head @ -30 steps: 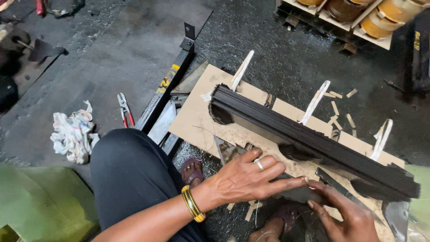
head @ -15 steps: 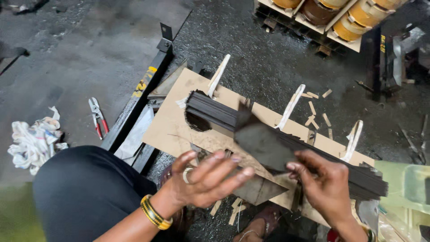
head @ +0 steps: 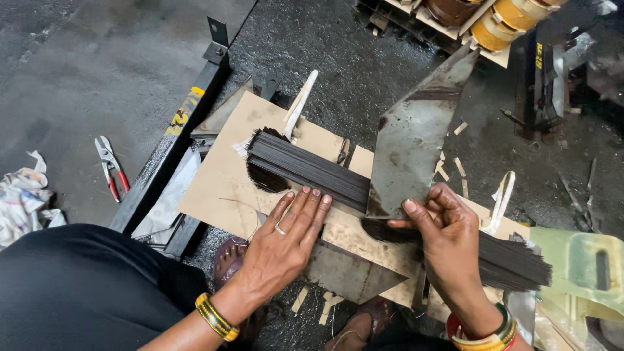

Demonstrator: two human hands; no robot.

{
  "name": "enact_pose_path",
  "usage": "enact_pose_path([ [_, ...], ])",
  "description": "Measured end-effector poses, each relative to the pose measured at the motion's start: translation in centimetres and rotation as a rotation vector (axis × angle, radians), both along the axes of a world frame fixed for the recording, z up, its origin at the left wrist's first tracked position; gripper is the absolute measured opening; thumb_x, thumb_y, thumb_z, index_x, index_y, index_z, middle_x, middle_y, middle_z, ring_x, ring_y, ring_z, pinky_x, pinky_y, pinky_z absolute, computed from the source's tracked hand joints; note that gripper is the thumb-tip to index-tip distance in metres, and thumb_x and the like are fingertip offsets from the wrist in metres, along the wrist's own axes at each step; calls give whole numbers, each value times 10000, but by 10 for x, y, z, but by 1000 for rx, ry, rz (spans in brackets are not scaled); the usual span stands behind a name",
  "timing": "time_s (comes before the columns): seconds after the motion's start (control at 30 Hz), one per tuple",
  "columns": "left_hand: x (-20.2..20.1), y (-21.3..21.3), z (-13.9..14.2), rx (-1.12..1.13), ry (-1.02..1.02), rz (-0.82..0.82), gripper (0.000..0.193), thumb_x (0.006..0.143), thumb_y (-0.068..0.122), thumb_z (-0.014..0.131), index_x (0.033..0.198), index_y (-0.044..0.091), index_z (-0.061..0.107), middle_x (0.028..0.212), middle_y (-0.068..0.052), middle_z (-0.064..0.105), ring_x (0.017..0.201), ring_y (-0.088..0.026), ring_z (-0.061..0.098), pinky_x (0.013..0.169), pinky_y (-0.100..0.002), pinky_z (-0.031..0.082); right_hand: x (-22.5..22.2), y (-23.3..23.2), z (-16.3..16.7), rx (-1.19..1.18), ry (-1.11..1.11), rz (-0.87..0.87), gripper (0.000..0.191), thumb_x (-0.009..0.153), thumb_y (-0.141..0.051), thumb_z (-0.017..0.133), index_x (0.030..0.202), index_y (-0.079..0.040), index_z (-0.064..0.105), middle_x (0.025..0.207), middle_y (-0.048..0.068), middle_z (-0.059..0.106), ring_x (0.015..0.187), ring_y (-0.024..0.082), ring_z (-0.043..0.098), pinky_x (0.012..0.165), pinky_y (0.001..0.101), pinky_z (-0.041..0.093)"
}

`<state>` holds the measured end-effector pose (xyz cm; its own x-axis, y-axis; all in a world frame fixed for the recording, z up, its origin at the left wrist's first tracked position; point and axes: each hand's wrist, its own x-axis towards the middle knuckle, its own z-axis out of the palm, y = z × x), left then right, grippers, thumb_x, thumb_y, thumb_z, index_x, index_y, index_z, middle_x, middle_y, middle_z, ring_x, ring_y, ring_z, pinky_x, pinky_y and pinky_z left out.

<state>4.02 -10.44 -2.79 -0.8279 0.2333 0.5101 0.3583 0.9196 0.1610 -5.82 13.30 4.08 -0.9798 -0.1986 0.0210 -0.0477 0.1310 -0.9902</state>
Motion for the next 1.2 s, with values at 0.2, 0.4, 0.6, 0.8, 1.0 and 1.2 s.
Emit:
enact_pose_path([
  [0.2, 2, -3, 14, -7, 62, -6, 587, 881, 118, 530, 1435, -74, 528, 1393, -222, 585, 1356, -332, 539, 1147, -453, 415, -3, -9, -3, 24, -8, 16, 121, 979, 21, 656, 907, -12, 565, 879, -3, 573, 821, 69, 620, 765, 341, 668],
  [0.4, -2, -4, 18, 78, 68, -25, 538, 838, 91, 587, 1349, -78, 591, 1302, -195, 614, 1279, -325, 579, 1073, -439, 447, 2, -21, 1, 78, 64, 13, 72, 955, 14, 648, 982, 6, 581, 933, 13, 617, 868, 79, 661, 790, 320, 665],
  [0.6, -8, -3, 13, 147, 43, -32, 556, 754, 64, 629, 1296, -57, 610, 1315, -185, 601, 1259, -326, 569, 1052, -452, 447, 12, -35, 2, 237, 225, 23, 113, 961, 2, 690, 1016, 45, 601, 886, 39, 653, 803, 68, 665, 735, 244, 587],
  [0.8, -7, -3, 9, 150, 66, -34, 533, 782, 59, 634, 1301, -58, 604, 1316, -183, 601, 1266, -319, 569, 1054, -440, 448, 20, -45, 7, 457, 399, -4, 124, 938, -28, 725, 973, 55, 640, 832, 58, 686, 768, 80, 682, 650, 235, 549],
  [1.0, -5, -4, 10, 144, 110, -28, 486, 826, 60, 622, 1299, -51, 615, 1280, -162, 618, 1274, -291, 572, 1058, -415, 452, 30, -50, 18, 671, 637, 20, 135, 897, -45, 754, 967, 49, 687, 836, 128, 695, 738, 207, 724, 657, 316, 545],
  [1.2, -3, -4, 14, 112, 133, -24, 446, 865, 88, 598, 1290, -46, 617, 1225, -146, 621, 1263, -276, 576, 1049, -400, 452, 35, -51, 24, 728, 701, 81, 98, 888, -37, 732, 965, 17, 708, 915, 130, 723, 759, 277, 721, 662, 332, 541],
])
